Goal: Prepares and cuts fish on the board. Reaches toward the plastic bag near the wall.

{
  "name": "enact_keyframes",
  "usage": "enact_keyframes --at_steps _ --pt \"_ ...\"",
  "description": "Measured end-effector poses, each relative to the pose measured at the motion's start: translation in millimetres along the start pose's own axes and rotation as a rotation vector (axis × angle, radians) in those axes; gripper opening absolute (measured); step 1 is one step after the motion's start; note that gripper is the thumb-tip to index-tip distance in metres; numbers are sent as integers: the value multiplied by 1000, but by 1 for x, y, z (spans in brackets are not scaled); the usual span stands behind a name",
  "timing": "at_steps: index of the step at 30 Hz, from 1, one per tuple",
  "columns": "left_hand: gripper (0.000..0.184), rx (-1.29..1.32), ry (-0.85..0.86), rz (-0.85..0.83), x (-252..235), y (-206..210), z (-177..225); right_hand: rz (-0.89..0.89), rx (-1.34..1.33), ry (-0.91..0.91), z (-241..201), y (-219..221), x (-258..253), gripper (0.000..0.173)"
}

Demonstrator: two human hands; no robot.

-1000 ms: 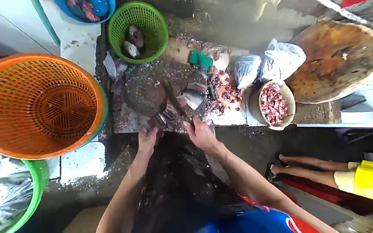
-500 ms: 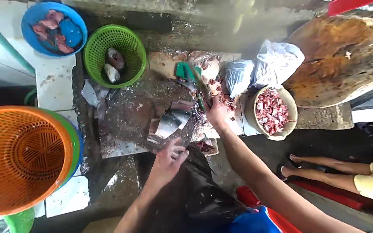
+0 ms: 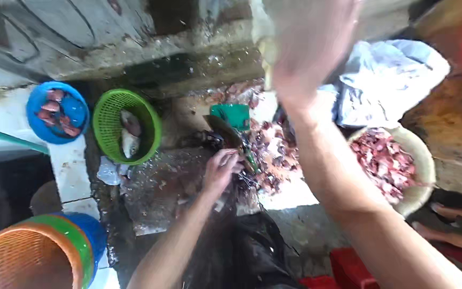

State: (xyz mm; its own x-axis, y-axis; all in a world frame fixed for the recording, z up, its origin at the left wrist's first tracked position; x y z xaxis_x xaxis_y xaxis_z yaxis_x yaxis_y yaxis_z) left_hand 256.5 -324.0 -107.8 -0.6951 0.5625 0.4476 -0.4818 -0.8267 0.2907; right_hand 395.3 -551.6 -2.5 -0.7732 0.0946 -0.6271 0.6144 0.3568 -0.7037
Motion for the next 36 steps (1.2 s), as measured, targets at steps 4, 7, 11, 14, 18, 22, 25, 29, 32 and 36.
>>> enact_keyframes --at_steps 4,7,11,14,18,22,25,29,32,36 --pt "41 492 -52 -175 -99 38 15 -30 -606 69 44 19 -16 51" --pt "44 679 -57 -65 -148 51 24 -158 -917 352 38 35 55 59" --pt "46 157 -86 168 -155 66 39 -408 -1392 997 38 92 149 51" --pt "46 -209 -192 150 -162 68 45 -357 -1735 1101 39 108 177 57" --pt "65 -354 -214 404 -200 32 54 -288 -1623 1220 -23 81 137 45" --pt "56 -641 -83 203 -167 49 49 -133 -1877 1040 5 100 134 64" --pt "37 -689 69 426 -113 50 63 -218 -1707 1036 10 95 136 37" --pt "53 -842 623 484 -98 42 133 -344 -1582 1039 -3 84 134 12" --pt "74 -1250 524 167 -108 54 177 -612 -1380 1149 -16 60 153 40" --pt "53 -1603 444 -88 -61 70 220 -704 -1249 888 -19 41 182 36"
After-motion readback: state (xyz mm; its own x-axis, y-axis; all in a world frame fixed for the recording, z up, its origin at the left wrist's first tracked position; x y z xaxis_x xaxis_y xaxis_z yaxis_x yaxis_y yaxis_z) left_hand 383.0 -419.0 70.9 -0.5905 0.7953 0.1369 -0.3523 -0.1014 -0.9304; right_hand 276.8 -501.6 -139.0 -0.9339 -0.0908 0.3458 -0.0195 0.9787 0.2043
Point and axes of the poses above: each hand's wrist, its own x-axis away from the middle knuckle, its own y-axis out of the palm, z = x × y, the point moved 1 cm from there along -x, towards the middle knuckle, and after that the axes turned 14 degrees about -z, right-handed, at the moved point
